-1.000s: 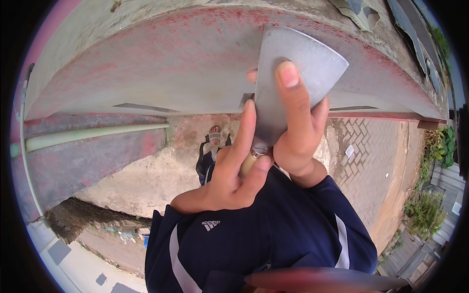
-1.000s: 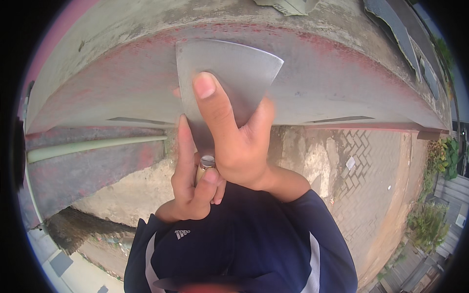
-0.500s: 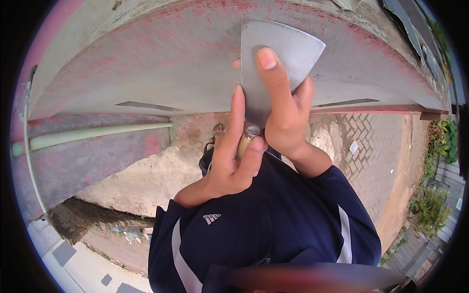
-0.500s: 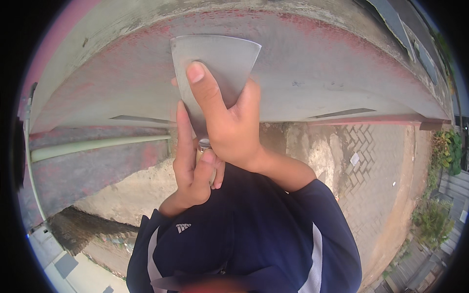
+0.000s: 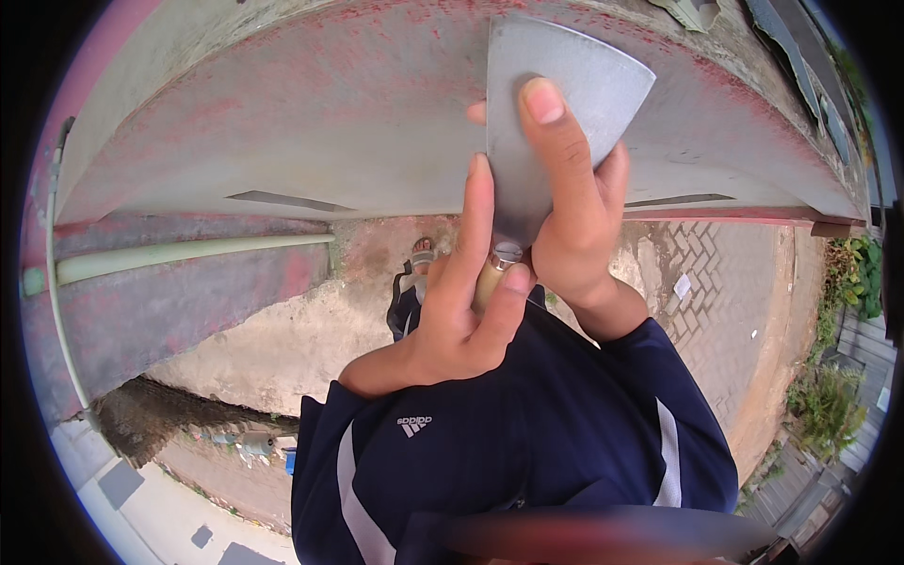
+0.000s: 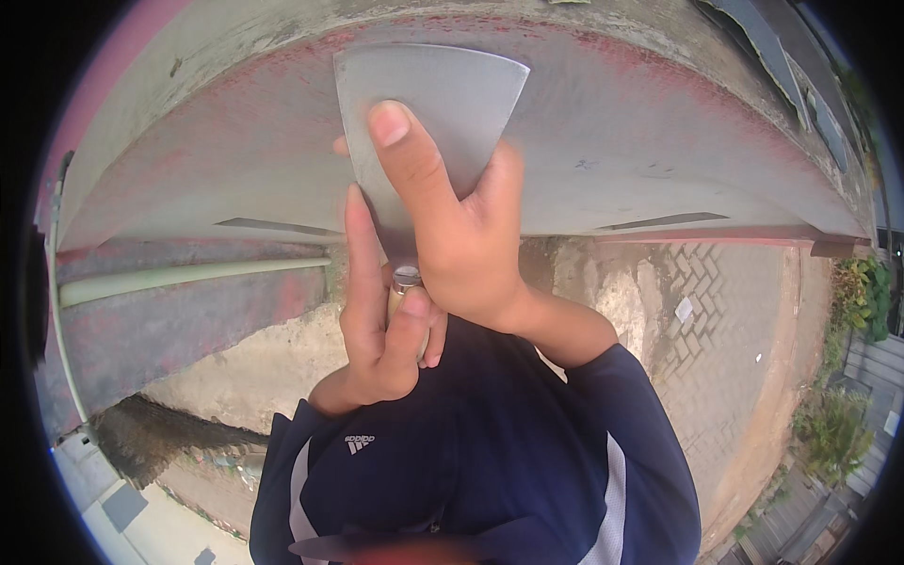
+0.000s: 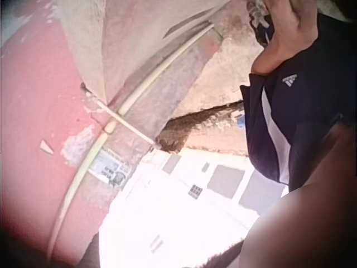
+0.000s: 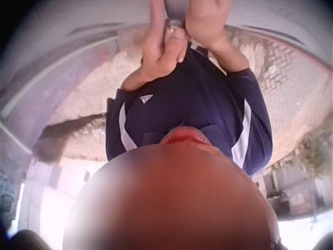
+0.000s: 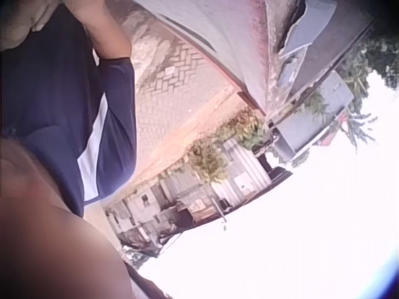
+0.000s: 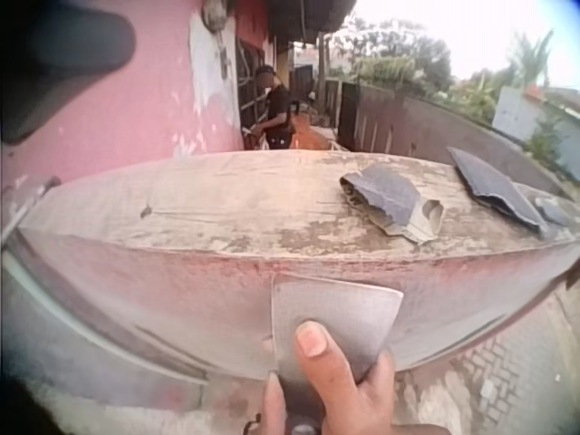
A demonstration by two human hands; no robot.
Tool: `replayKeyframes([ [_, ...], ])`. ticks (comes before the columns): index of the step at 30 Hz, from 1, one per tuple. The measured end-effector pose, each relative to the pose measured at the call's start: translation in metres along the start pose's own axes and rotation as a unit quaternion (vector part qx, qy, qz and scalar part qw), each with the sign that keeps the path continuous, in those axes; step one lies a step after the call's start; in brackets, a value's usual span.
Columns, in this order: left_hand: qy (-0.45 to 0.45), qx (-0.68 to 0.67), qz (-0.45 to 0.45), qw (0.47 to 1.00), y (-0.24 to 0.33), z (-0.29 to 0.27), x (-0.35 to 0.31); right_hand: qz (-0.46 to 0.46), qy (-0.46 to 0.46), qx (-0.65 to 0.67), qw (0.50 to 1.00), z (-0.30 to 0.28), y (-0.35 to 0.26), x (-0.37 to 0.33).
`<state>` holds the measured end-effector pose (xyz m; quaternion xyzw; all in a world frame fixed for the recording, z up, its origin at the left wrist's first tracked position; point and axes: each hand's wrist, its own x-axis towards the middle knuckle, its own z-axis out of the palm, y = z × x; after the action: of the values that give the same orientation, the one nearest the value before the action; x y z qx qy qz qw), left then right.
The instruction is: The person uses a metal scraper to remove material from a curved concrete surface. They repeatedly scrape and wipe the area with a cloth, focusing on a specific section of the structure.
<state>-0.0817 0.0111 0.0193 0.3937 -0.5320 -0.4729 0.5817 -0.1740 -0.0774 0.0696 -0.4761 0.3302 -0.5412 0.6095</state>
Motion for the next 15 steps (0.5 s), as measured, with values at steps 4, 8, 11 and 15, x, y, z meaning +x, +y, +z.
replayKeyframes([
  [4, -0.008, -0.02, -0.013, 1.0, 0.0, 0.0, -0.001, -0.013, 0.0, -0.012, 1.0, 0.002, 0.004, -0.001],
  [8, -0.016, -0.003, -0.022, 1.0, 0.002, -0.004, 0.0, -0.016, 0.002, -0.019, 1.0, 0.004, 0.006, -0.001],
  [11, -0.035, -0.006, -0.036, 0.999, 0.008, -0.009, 0.003, -0.077, 0.009, -0.017, 0.997, 0.006, 0.005, -0.002],
  [15, -0.05, -0.017, -0.051, 0.997, 0.014, -0.011, 0.004, -0.001, 0.024, 0.039, 0.999, 0.008, -0.001, -0.004],
])
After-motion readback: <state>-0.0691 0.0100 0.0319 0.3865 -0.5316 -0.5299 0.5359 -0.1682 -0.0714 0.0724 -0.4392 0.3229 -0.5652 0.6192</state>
